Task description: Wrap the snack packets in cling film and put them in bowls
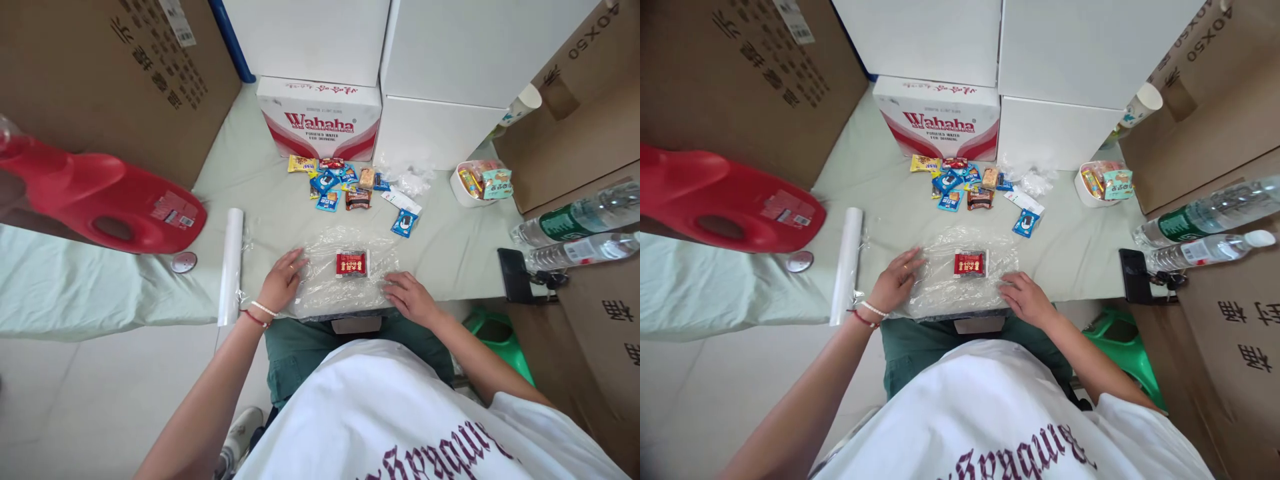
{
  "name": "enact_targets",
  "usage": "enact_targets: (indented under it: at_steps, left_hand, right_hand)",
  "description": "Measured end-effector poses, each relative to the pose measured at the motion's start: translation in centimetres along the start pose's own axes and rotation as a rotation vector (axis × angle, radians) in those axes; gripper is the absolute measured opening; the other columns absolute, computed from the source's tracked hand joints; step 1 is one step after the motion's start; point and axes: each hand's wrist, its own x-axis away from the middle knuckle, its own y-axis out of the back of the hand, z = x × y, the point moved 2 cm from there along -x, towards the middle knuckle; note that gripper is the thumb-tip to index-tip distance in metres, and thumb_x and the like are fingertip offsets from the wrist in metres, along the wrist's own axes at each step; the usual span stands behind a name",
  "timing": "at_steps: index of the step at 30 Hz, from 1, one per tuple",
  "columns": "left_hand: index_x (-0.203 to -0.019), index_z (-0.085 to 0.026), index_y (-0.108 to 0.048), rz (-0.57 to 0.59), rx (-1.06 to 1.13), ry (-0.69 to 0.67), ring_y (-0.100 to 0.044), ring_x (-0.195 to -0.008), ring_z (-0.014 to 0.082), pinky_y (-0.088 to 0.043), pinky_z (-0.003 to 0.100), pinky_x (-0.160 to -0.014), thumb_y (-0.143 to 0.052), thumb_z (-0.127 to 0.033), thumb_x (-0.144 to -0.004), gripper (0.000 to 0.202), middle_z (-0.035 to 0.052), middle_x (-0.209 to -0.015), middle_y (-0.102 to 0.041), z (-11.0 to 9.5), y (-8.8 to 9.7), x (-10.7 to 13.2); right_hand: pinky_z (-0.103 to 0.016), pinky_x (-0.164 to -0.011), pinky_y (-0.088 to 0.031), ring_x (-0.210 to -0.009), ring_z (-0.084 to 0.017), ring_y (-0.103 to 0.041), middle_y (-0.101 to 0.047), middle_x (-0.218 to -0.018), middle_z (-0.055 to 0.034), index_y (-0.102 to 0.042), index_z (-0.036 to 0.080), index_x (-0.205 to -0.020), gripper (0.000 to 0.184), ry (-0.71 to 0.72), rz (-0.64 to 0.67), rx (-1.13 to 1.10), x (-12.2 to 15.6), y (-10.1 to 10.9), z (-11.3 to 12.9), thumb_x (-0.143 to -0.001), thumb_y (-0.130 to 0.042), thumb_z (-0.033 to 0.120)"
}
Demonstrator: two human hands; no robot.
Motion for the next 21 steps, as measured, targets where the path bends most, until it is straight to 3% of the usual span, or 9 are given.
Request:
enact_targets:
  at_steps: [2, 4, 6, 8, 10, 13, 17, 21]
  left_hand:
    - [-0.148, -0.03, -0.057, 0.0, -0.077, -0.111, -0.036, -0.155, 0.0236, -0.031, 0.053, -0.129, -0.043, -0.01, -0.085, 0.067, 0.0012, -0.162, -0.048, -0.8, 0.4, 1.5]
    - [-0.152, -0.031, -0.051, 0.114, -0.126, -0.214, -0.037, -0.155, 0.022, -0.025, 0.053, -0.131, -0.043, -0.003, -0.077, 0.081, 0.0012, -0.164, -0.047, -1.2, 0.3, 3.1]
    - [-0.155, -0.029, -0.048, 0.239, -0.138, -0.26, -0.041, -0.153, 0.0222, -0.021, 0.053, -0.131, -0.046, -0.004, -0.074, 0.085, 0.0038, -0.164, -0.046, -1.0, 0.1, 4.4]
    - [-0.154, -0.025, -0.048, 0.29, -0.115, -0.241, -0.043, -0.151, 0.0239, -0.022, 0.053, -0.131, -0.049, -0.011, -0.078, 0.078, 0.0074, -0.163, -0.048, -0.6, 0.0, 5.0]
    - [-0.147, -0.024, -0.056, 0.26, -0.072, -0.179, -0.048, -0.148, 0.0249, -0.027, 0.052, -0.129, -0.051, -0.022, -0.087, 0.06, 0.0092, -0.157, -0.054, -0.3, 0.0, 4.8]
    - [-0.116, -0.026, -0.073, 0.146, 0.032, -0.069, -0.063, -0.13, 0.0235, -0.039, 0.047, -0.121, -0.049, -0.038, -0.097, 0.033, 0.0081, -0.136, -0.071, -0.6, 0.2, 3.5]
    - [-0.086, -0.025, -0.071, -0.018, 0.165, 0.106, -0.07, -0.101, 0.0227, -0.053, 0.04, -0.098, -0.045, -0.049, -0.097, 0.037, 0.0079, -0.102, -0.078, -1.1, -0.1, 0.9]
    - [-0.071, -0.023, -0.062, -0.126, 0.14, 0.345, -0.061, -0.076, 0.0203, -0.053, 0.035, -0.079, -0.045, -0.055, -0.093, 0.042, 0.0041, -0.073, -0.067, -0.9, -1.0, -1.9]
  right_hand:
    - [-0.05, -0.102, -0.055, -0.125, -0.03, -0.057, -0.062, -0.138, -0.0169, -0.063, 0.022, -0.139, 0.042, 0.05, 0.039, 0.017, 0.3, 0.1, 0.5, -0.1, -0.063, 0.038]
    - [-0.053, -0.111, -0.049, -0.134, -0.031, -0.052, -0.059, -0.145, -0.0164, -0.056, 0.022, -0.148, 0.054, 0.154, 0.138, 0.057, 1.1, -0.5, 1.0, -0.098, -0.067, 0.038]
    - [-0.053, -0.118, -0.043, -0.14, -0.028, -0.048, -0.059, -0.149, -0.0127, -0.054, 0.023, -0.151, 0.053, 0.237, 0.204, 0.111, 2.0, -1.7, 0.9, -0.099, -0.062, 0.024]
    - [-0.051, -0.119, -0.042, -0.139, -0.024, -0.05, -0.062, -0.147, -0.0098, -0.056, 0.026, -0.15, 0.053, 0.242, 0.186, 0.143, 2.6, -2.7, 0.3, -0.099, -0.052, 0.01]
    - [-0.049, -0.113, -0.048, -0.131, -0.023, -0.057, -0.067, -0.14, -0.0099, -0.063, 0.026, -0.142, 0.048, 0.2, 0.129, 0.112, 2.5, -3.1, -0.3, -0.1, -0.048, 0.008]
    - [-0.044, -0.098, -0.056, -0.113, -0.023, -0.066, -0.074, -0.122, -0.0114, -0.072, 0.025, -0.125, 0.031, 0.106, 0.099, -0.085, 1.0, -2.0, -0.7, -0.105, -0.048, 0.023]
    - [-0.038, -0.09, -0.058, -0.101, -0.021, -0.07, -0.074, -0.109, -0.0107, -0.073, 0.023, -0.111, 0.035, -0.122, 0.018, -0.376, -2.4, 1.2, -1.1, -0.107, -0.046, 0.043]
    - [-0.031, -0.076, -0.054, -0.079, -0.019, -0.066, -0.07, -0.086, -0.0052, -0.073, 0.02, -0.093, 0.042, -0.373, -0.078, -0.387, -5.3, 2.4, -3.2, -0.101, -0.051, 0.055]
